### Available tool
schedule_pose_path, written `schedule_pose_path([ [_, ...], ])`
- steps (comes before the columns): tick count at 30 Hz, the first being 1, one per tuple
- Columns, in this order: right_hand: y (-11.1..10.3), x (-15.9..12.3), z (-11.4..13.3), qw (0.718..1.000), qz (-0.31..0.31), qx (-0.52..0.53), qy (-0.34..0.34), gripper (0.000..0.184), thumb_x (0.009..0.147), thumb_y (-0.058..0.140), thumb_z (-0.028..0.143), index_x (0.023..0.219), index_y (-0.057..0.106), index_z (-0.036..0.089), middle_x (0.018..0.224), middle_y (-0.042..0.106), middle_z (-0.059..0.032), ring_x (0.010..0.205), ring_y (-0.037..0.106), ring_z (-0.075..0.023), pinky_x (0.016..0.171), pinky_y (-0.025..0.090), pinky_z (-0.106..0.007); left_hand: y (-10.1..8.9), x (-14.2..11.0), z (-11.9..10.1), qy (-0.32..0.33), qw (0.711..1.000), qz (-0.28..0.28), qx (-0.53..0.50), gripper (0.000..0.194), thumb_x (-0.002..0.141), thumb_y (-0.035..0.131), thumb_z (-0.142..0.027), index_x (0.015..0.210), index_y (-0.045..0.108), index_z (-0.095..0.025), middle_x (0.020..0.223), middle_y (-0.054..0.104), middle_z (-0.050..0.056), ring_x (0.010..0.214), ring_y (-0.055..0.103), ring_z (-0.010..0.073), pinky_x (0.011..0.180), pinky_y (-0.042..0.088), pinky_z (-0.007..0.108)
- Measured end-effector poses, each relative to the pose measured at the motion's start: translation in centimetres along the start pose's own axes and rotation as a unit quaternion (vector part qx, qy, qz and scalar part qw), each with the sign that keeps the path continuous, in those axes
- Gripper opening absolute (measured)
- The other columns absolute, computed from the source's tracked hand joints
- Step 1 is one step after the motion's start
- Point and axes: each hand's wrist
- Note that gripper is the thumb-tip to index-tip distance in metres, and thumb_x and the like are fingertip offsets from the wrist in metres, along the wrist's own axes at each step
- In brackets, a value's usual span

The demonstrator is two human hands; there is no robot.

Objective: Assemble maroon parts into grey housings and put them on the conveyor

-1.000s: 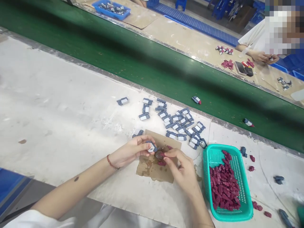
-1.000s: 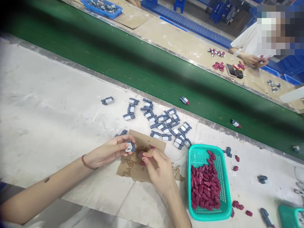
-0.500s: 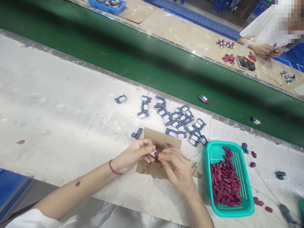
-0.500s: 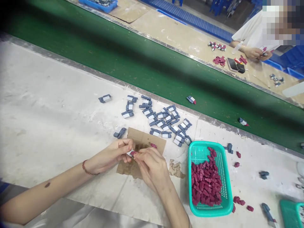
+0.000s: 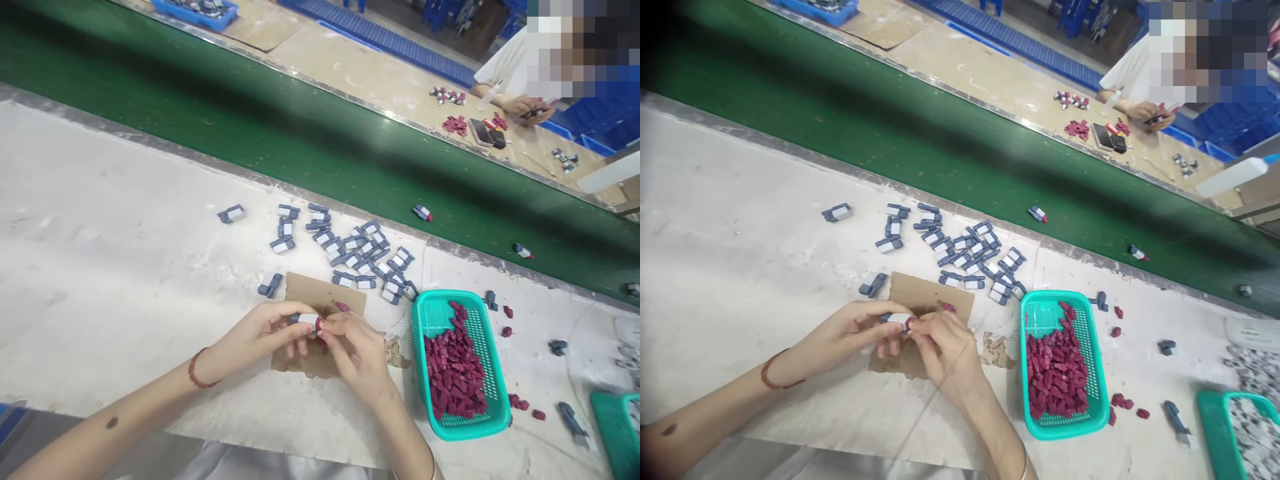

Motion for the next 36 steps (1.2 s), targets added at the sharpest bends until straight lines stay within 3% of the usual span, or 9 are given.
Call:
schedule_pose_path([
  [5, -0.4, -0.4, 1.0, 1.0, -0.018, 0.013, 0.007, 0.019, 0.094, 0.049, 0.017, 0.093, 0.067, 0.023, 0.086, 0.072, -0.0044, 0.082, 0.068, -0.017, 0.076, 0.054, -0.03, 0.6, 0.1, -0.6, 0.023, 0.999, 0.015, 0.039, 0.013, 0.078, 0.069, -0.033, 0.084, 0.076, -0.023, 0.062, 0.071, 0.003, 0.056, 0.065, 0.0186, 0.051, 0.052, 0.024],
  [9, -3.7, -1.0, 2.3, 0.999, -0.011, -0.023, 0.041, 0.017, 0.094, 0.051, 0.02, 0.095, 0.067, 0.023, 0.09, 0.072, -0.0048, 0.086, 0.067, -0.0178, 0.077, 0.052, -0.03, 0.6, 1.2, -1.6, 0.025, 0.996, 0.03, 0.08, 0.019, 0.075, 0.071, -0.038, 0.086, 0.076, -0.022, 0.071, 0.074, 0.006, 0.062, 0.068, 0.0215, 0.057, 0.056, 0.027],
  [13, -9.0, -2.6, 1.3, 0.952, -0.145, -0.192, 0.191, 0.017, 0.092, 0.049, 0.024, 0.093, 0.066, 0.022, 0.092, 0.07, -0.0067, 0.085, 0.065, -0.0217, 0.075, 0.05, -0.032, -2.0, 4.6, -3.6, 0.078, 0.983, -0.091, 0.14, 0.027, 0.07, 0.076, -0.04, 0.089, 0.071, -0.022, 0.077, 0.076, 0.007, 0.065, 0.069, 0.0221, 0.06, 0.056, 0.029],
  [16, -11.3, -3.6, -1.2, 0.901, -0.135, -0.291, 0.294, 0.019, 0.087, 0.052, 0.025, 0.097, 0.066, 0.018, 0.089, 0.07, -0.0098, 0.078, 0.065, -0.0249, 0.073, 0.049, -0.036, -4.7, 9.0, -5.2, 0.119, 0.957, -0.186, 0.187, 0.025, 0.07, 0.075, -0.037, 0.084, 0.065, -0.019, 0.073, 0.074, 0.006, 0.068, 0.07, 0.023, 0.061, 0.056, 0.029],
  [21, -11.0, -3.6, -4.1, 0.884, -0.057, -0.354, 0.301, 0.024, 0.083, 0.047, 0.012, 0.096, 0.067, 0.016, 0.083, 0.069, -0.0097, 0.074, 0.066, -0.0236, 0.072, 0.05, -0.035, -7.3, 17.0, -7.6, 0.167, 0.906, -0.281, 0.269, 0.022, 0.076, 0.066, -0.024, 0.095, 0.063, -0.012, 0.096, 0.073, 0.013, 0.08, 0.071, 0.0233, 0.074, 0.057, 0.033],
  [24, -10.6, -3.3, -4.4, 0.889, -0.07, -0.354, 0.28, 0.021, 0.081, 0.047, 0.011, 0.086, 0.067, 0.018, 0.081, 0.067, -0.0095, 0.073, 0.065, -0.0242, 0.071, 0.05, -0.035, -8.0, 18.7, -8.4, 0.182, 0.888, -0.295, 0.303, 0.023, 0.075, 0.061, -0.017, 0.097, 0.063, -0.011, 0.106, 0.071, 0.014, 0.097, 0.068, 0.0248, 0.089, 0.052, 0.037],
  [27, -10.9, -3.3, -4.3, 0.906, -0.077, -0.306, 0.283, 0.017, 0.078, 0.049, 0.011, 0.08, 0.063, 0.019, 0.081, 0.067, -0.0082, 0.075, 0.065, -0.0236, 0.074, 0.05, -0.035, -8.5, 16.5, -8.2, 0.201, 0.87, -0.298, 0.337, 0.024, 0.075, 0.056, -0.02, 0.096, 0.064, -0.013, 0.111, 0.069, 0.014, 0.109, 0.062, 0.0272, 0.097, 0.046, 0.039],
  [31, -11.7, -3.5, -3.7, 0.922, -0.11, -0.2, 0.314, 0.008, 0.08, 0.052, 0.022, 0.082, 0.06, 0.021, 0.082, 0.069, -0.0067, 0.079, 0.065, -0.0236, 0.076, 0.05, -0.036, -8.4, 9.1, -6.3, 0.197, 0.851, -0.228, 0.43, 0.032, 0.081, 0.05, -0.04, 0.094, 0.066, -0.016, 0.098, 0.071, 0.01, 0.09, 0.064, 0.0266, 0.081, 0.05, 0.036],
  [36, -11.8, -3.3, -1.2, 0.936, -0.183, 0.021, 0.301, 0.02, 0.077, 0.065, 0.039, 0.086, 0.063, 0.021, 0.085, 0.07, -0.0057, 0.079, 0.065, -0.0215, 0.07, 0.053, -0.032, -6.6, 0.9, -2.6, 0.06, 0.809, -0.159, 0.563, 0.047, 0.082, 0.044, -0.058, 0.1, 0.063, -0.02, 0.09, 0.071, 0.007, 0.068, 0.065, 0.0261, 0.057, 0.046, 0.032],
])
Point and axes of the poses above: each hand's wrist, its own x-axis towards the middle knuckle, its own y-axis out of the palm, z = x × y
